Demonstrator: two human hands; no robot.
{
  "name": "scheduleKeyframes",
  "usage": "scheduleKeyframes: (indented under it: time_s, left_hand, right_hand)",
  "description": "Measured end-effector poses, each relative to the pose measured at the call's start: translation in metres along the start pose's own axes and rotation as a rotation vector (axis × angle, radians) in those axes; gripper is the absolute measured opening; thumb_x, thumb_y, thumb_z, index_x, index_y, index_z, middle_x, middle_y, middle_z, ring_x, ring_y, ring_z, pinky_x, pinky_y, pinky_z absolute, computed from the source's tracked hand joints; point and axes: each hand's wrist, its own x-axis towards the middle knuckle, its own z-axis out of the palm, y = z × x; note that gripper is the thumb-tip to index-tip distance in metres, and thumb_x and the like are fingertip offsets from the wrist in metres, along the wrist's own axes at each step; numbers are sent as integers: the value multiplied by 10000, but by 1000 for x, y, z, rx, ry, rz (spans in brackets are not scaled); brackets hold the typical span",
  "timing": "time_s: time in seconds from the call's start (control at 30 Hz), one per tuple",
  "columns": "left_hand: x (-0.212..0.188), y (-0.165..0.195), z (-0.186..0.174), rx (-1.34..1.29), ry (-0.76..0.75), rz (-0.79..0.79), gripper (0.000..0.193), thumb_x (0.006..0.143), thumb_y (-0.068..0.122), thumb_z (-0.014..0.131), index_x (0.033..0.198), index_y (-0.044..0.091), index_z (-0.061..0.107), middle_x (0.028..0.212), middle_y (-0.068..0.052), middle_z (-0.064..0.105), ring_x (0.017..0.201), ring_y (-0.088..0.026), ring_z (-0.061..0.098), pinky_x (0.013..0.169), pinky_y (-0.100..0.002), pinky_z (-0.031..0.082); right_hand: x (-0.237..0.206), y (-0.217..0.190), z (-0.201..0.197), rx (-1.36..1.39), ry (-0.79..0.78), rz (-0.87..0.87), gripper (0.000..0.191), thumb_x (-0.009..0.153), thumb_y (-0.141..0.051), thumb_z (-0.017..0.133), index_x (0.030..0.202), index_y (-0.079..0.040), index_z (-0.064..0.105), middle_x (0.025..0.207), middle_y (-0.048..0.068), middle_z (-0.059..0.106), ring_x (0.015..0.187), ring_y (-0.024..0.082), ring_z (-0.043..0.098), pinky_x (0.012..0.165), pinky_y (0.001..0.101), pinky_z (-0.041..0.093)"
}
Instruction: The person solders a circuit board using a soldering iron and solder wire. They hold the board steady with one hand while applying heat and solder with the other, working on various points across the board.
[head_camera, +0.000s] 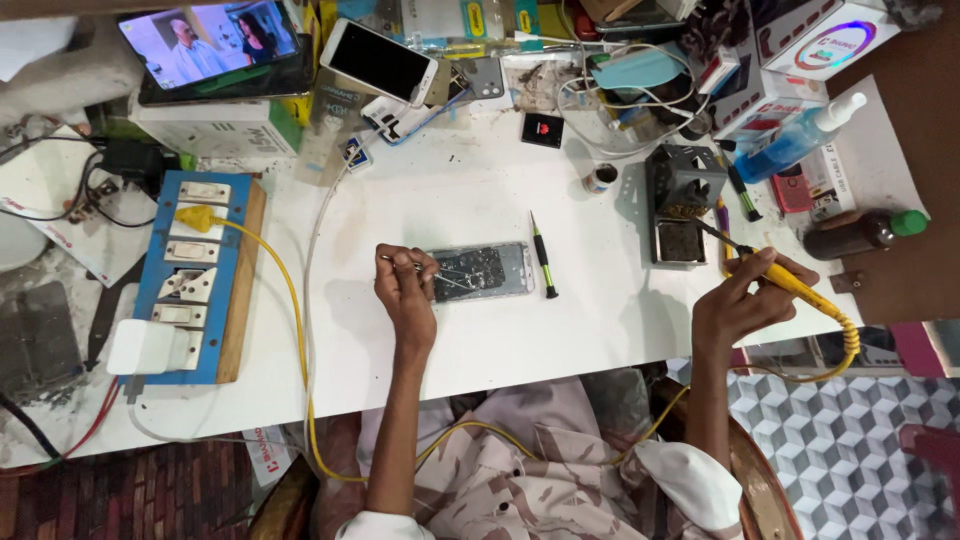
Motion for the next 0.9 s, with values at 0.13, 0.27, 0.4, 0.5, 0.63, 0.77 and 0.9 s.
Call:
scheduleKeyframes:
  time_s: [0.13, 0.27, 0.4, 0.5, 0.63, 0.77, 0.9]
  left_hand:
    - [1, 2, 1, -2, 4, -11, 315, 1141, 367, 414, 955, 114, 436, 725, -3, 508, 586, -31, 359, 472, -207, 243]
    - [-1, 2, 0, -26, 2, -1, 314, 1142, 368, 422, 962, 111, 434, 733, -3, 504, 599, -34, 367, 480, -206, 240]
    - [-3, 3, -1, -23, 11, 12, 316, 1147, 365, 424, 963, 108, 437, 754, -2, 516, 619, -39, 396, 495, -216, 267]
    - [-3, 5, -2, -12, 15, -37, 316, 1138, 370, 419, 957, 112, 439, 708, 7, 501, 554, -12, 312, 474, -200, 229]
    - [-3, 6, -4, -31, 25, -47, 317, 1130, 376, 423, 946, 119, 438, 732, 4, 520, 586, -17, 364, 469, -203, 246]
    - [-4, 5, -7, -33, 20, -18, 324, 1132, 389, 427, 951, 121, 448, 758, 7, 527, 624, -22, 406, 487, -204, 258]
    - [-4, 4, -9, -26, 17, -30, 335, 1126, 405, 436, 942, 125, 442, 760, 13, 521, 614, -22, 403, 482, -202, 271]
  right_hand:
    - [3, 4, 8, 11, -16, 32, 412, 1214, -324, 514, 1025, 19, 642, 789, 70, 674, 793, 199, 633, 1019, 402, 375]
    - [7, -9, 18, -68, 63, -106, 288, 1179, -208, 548, 1051, 37, 630, 788, 107, 648, 721, 232, 596, 789, 404, 396]
    - [19, -33, 25, 98, 81, -94, 311, 1170, -180, 622, 960, 43, 570, 746, 97, 622, 642, 195, 611, 615, 352, 452]
    - [28, -49, 20, 118, 2, -71, 304, 1150, -168, 614, 939, 42, 553, 682, 80, 588, 571, 165, 557, 553, 345, 388]
    - [43, -56, 7, -401, 229, -513, 318, 1074, -171, 609, 769, -87, 572, 603, 37, 568, 544, 179, 507, 525, 347, 420]
    - [42, -59, -1, 289, 49, -96, 329, 1231, -208, 625, 970, -15, 571, 786, 67, 613, 656, 133, 530, 611, 306, 440]
    - [34, -75, 12, 395, -94, -76, 257, 1188, -205, 610, 1040, -18, 514, 833, 66, 623, 685, 141, 545, 619, 312, 447]
